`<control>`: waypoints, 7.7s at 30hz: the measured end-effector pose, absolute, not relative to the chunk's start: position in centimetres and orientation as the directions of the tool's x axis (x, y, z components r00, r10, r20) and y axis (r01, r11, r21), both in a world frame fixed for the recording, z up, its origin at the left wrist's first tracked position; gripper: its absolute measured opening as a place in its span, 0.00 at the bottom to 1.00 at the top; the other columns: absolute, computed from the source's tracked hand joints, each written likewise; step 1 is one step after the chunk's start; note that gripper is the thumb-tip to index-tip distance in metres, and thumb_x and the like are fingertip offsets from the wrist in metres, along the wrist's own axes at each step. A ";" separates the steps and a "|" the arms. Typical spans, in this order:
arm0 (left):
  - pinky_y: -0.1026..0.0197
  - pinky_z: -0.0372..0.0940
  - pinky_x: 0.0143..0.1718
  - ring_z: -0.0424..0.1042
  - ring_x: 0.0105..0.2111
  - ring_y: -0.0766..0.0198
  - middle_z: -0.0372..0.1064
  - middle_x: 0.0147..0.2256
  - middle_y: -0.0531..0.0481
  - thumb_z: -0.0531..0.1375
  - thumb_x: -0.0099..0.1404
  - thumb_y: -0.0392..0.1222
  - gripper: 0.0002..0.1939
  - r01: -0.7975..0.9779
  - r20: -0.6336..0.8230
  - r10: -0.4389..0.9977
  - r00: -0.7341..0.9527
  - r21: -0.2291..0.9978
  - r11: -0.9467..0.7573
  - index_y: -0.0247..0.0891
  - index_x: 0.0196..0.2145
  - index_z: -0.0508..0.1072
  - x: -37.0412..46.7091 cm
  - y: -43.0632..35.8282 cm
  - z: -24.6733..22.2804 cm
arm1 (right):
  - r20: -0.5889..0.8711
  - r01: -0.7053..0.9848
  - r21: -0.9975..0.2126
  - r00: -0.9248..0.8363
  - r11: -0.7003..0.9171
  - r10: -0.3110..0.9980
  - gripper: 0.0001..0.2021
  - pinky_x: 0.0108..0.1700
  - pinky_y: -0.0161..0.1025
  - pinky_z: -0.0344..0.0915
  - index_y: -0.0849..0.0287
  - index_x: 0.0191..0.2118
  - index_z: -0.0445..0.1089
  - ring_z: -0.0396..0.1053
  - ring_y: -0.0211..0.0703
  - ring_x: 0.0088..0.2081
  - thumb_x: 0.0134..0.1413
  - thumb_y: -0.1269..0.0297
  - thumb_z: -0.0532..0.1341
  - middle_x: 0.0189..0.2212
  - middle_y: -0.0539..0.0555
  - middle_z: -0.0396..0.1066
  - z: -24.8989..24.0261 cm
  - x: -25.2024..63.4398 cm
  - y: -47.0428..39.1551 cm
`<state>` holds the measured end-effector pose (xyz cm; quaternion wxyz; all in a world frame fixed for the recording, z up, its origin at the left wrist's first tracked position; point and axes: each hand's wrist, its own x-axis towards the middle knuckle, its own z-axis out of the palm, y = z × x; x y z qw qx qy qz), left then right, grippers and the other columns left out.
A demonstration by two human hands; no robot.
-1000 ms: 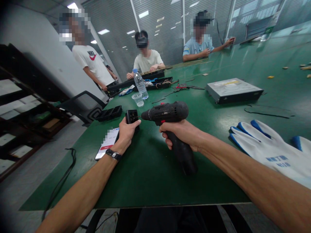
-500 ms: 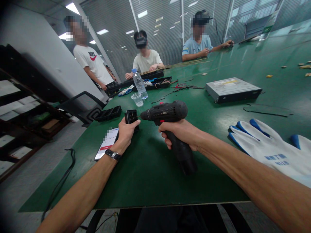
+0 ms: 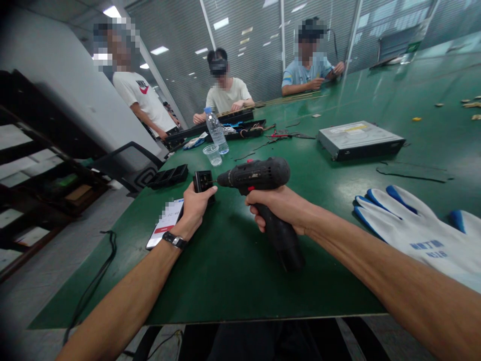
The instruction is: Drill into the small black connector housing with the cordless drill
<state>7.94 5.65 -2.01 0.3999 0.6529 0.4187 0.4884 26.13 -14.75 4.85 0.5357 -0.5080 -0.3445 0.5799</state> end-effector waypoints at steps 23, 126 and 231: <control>0.57 0.70 0.43 0.75 0.38 0.58 0.79 0.40 0.47 0.75 0.52 0.43 0.23 0.144 0.298 0.938 0.175 0.935 -0.324 0.37 0.45 0.79 7.9 5.6 -2.1 | -0.218 -0.266 -0.945 0.091 -0.188 0.972 0.11 0.21 0.36 0.68 0.58 0.28 0.69 0.63 0.36 0.19 0.50 0.63 0.72 0.22 0.48 0.66 4.6 26.3 -14.7; 0.58 0.70 0.40 0.75 0.37 0.59 0.78 0.40 0.46 0.74 0.53 0.43 0.22 0.166 0.323 0.931 0.172 0.922 -0.351 0.35 0.45 0.78 7.9 6.3 -2.7 | -0.222 -0.270 -0.945 0.116 -0.184 0.968 0.10 0.20 0.35 0.68 0.58 0.27 0.69 0.62 0.35 0.19 0.51 0.67 0.71 0.23 0.49 0.66 5.2 25.9 -14.9; 0.58 0.71 0.41 0.75 0.37 0.59 0.78 0.39 0.47 0.74 0.53 0.42 0.22 0.170 0.307 0.938 0.163 0.927 -0.333 0.35 0.46 0.79 8.0 6.0 -2.3 | -0.216 -0.272 -0.945 0.104 -0.182 0.971 0.10 0.20 0.36 0.68 0.58 0.28 0.69 0.62 0.36 0.19 0.50 0.66 0.72 0.22 0.49 0.66 5.0 26.0 -14.9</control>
